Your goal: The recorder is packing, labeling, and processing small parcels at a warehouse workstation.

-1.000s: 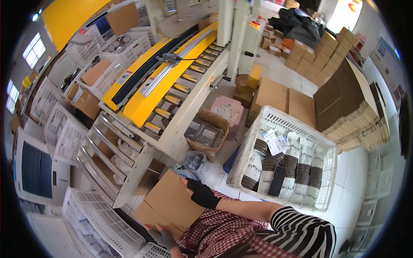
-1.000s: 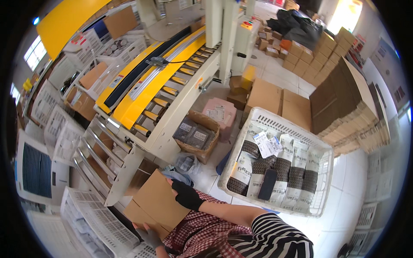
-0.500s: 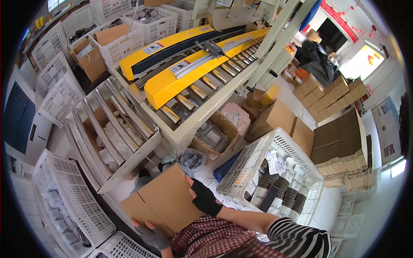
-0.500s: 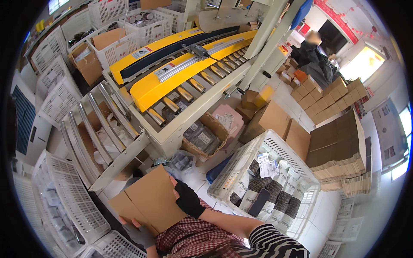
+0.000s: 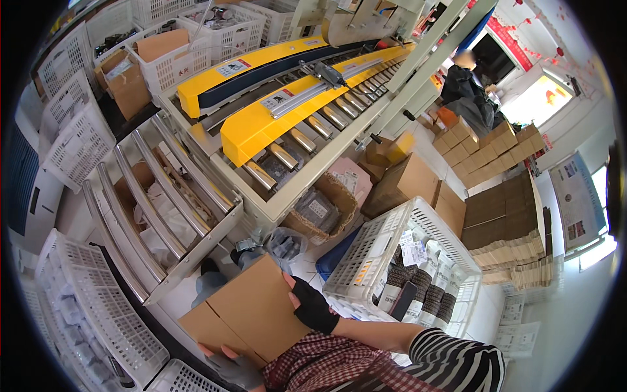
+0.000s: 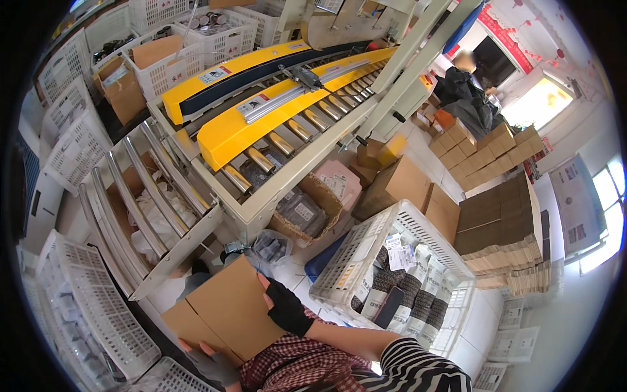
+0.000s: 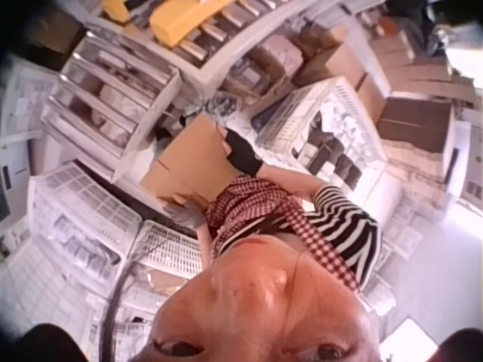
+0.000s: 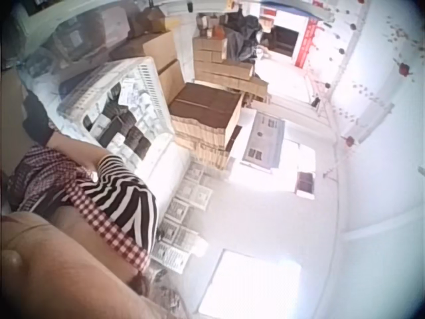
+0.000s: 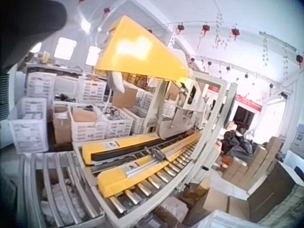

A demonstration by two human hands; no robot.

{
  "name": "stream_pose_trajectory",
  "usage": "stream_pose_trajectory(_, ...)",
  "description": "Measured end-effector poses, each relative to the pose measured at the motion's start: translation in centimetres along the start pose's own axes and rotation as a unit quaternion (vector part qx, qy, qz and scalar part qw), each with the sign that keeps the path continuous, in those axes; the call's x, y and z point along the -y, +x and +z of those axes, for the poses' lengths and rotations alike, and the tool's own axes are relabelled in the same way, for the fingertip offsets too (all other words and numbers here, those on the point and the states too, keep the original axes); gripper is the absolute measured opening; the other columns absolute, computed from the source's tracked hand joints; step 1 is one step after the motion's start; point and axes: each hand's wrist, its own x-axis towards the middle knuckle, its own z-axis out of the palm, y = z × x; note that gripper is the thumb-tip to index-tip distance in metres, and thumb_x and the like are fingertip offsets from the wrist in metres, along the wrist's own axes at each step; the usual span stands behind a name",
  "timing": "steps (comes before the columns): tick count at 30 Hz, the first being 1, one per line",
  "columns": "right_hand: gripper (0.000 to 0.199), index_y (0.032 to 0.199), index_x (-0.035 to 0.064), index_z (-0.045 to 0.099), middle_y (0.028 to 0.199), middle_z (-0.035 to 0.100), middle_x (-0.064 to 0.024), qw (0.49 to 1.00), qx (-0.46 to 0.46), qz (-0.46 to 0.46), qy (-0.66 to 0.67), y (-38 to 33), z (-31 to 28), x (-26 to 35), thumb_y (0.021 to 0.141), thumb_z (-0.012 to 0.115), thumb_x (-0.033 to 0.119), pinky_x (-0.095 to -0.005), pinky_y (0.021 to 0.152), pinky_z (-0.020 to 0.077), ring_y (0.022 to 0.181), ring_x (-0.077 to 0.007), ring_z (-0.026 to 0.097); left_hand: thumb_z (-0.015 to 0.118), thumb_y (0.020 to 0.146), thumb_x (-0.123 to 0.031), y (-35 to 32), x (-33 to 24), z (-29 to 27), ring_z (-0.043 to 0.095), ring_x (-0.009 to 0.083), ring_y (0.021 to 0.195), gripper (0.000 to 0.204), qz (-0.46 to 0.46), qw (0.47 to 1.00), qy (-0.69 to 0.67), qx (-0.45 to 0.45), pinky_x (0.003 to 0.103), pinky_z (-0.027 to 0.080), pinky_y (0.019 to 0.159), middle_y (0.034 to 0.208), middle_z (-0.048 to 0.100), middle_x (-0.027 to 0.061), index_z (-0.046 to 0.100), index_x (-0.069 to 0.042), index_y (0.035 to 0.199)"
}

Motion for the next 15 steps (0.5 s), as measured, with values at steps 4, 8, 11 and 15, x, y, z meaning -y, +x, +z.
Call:
stream_pose_trajectory(4,0.050,0.141,0.0023,0.029,0.135,0.043,-0.0193,1.000,-0.006,-0.017,0.011,0.1,-0.6,0.8,0.094,0.040,0.014,-0.0358,0.103,0.0344,0.124,-0.0324,0.043,0.045,0.096,-0.019,0.0,0.2,0.0,0.045,0.0346,0.124,0.049,0.015,1.000,-0.015,-0.003,0.035,0.037,0.100,0.137,0.043,0.0212,0.032,0.000,0.140)
stream_pose_trajectory(8,0.050,0.141,0.0031,0.029,0.134,0.043,-0.0189,1.000,-0.020,-0.018,-0.005,-0.2,0.4,-0.6,0.095,0.041,0.014,-0.0359,0.102,0.0348,0.124,-0.0325,0.043,0.045,0.096,-0.020,0.3,0.4,-0.1,0.044,0.0342,0.124,0.049,0.007,1.000,-0.025,0.011,0.035,0.037,0.101,0.137,0.043,0.0211,0.032,-0.001,0.140)
stream_pose_trajectory(11,0.049,0.142,0.0044,0.029,0.131,0.046,-0.0189,0.999,-0.037,-0.025,-0.004,0.1,0.8,-0.6,0.095,0.041,0.013,-0.0363,0.100,0.0365,0.120,-0.0329,0.046,0.044,0.097,-0.023,0.5,1.4,0.4,0.043,0.0342,0.125,0.050,0.020,1.000,-0.018,0.003,0.035,0.037,0.100,0.137,0.043,0.0216,0.032,-0.001,0.140)
stream_pose_trajectory(15,0.051,0.142,0.0076,0.030,0.123,0.051,-0.0195,0.998,-0.043,-0.030,0.022,0.4,-0.5,1.6,0.094,0.043,0.014,-0.0374,0.094,0.0406,0.111,-0.0347,0.050,0.041,0.098,-0.028,0.3,0.5,-0.4,0.046,0.0312,0.123,0.048,0.016,0.999,-0.042,-0.013,0.033,0.039,0.098,0.136,0.045,0.0190,0.036,-0.001,0.138)
